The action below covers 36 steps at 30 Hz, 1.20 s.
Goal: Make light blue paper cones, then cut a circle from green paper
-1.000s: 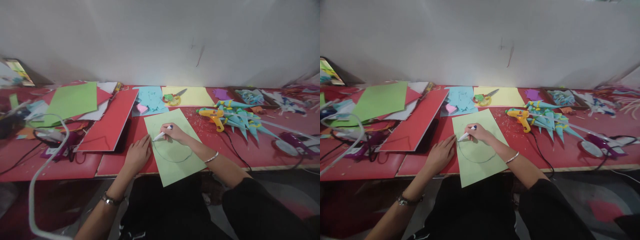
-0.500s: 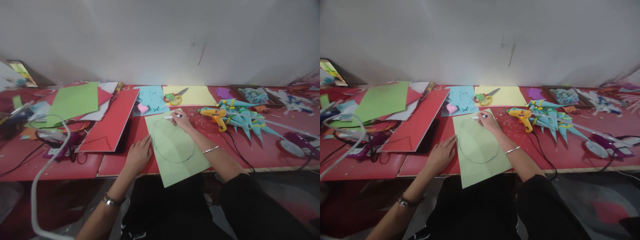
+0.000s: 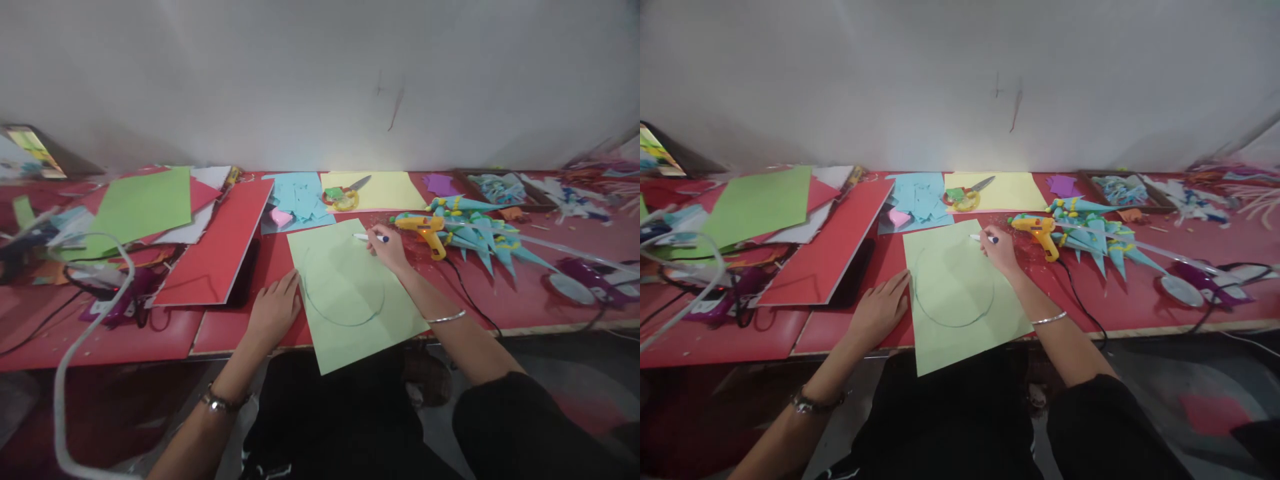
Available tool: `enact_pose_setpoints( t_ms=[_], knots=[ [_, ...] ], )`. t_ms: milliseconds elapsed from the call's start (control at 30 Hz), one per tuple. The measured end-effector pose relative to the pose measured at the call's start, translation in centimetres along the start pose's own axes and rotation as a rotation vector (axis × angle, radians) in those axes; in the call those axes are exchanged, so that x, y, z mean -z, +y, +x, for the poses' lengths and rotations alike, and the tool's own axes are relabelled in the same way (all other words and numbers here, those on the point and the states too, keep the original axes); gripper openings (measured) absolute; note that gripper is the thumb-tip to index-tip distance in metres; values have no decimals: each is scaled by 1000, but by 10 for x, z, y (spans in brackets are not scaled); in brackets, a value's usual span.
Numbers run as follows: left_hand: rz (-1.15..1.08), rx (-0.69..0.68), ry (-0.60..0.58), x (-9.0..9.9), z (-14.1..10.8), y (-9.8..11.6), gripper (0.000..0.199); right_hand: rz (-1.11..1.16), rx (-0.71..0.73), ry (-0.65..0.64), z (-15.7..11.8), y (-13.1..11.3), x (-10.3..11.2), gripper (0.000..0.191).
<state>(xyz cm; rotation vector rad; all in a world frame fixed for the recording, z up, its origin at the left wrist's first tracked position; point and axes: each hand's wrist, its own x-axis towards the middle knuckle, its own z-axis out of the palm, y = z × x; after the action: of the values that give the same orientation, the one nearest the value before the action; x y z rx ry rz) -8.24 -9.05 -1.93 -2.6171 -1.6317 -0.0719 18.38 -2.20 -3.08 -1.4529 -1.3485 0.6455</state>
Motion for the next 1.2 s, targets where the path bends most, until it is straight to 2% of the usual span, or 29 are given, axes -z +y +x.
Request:
enact_pose_setpoints(
  t_ms=[500, 633, 1033, 1200],
  knots=[
    [68, 4, -36, 6, 0, 9, 45, -114, 10, 37, -34, 4, 32, 22],
    [66, 2, -9, 7, -1, 13, 54, -119, 13, 37, -46, 4, 39, 23],
    [128, 47, -15, 9, 1, 23, 56, -263, 117, -21, -85, -10, 56, 21],
    [125, 51, -23, 9, 1, 23, 58, -302, 99, -18, -103, -15, 60, 20]
  ],
)
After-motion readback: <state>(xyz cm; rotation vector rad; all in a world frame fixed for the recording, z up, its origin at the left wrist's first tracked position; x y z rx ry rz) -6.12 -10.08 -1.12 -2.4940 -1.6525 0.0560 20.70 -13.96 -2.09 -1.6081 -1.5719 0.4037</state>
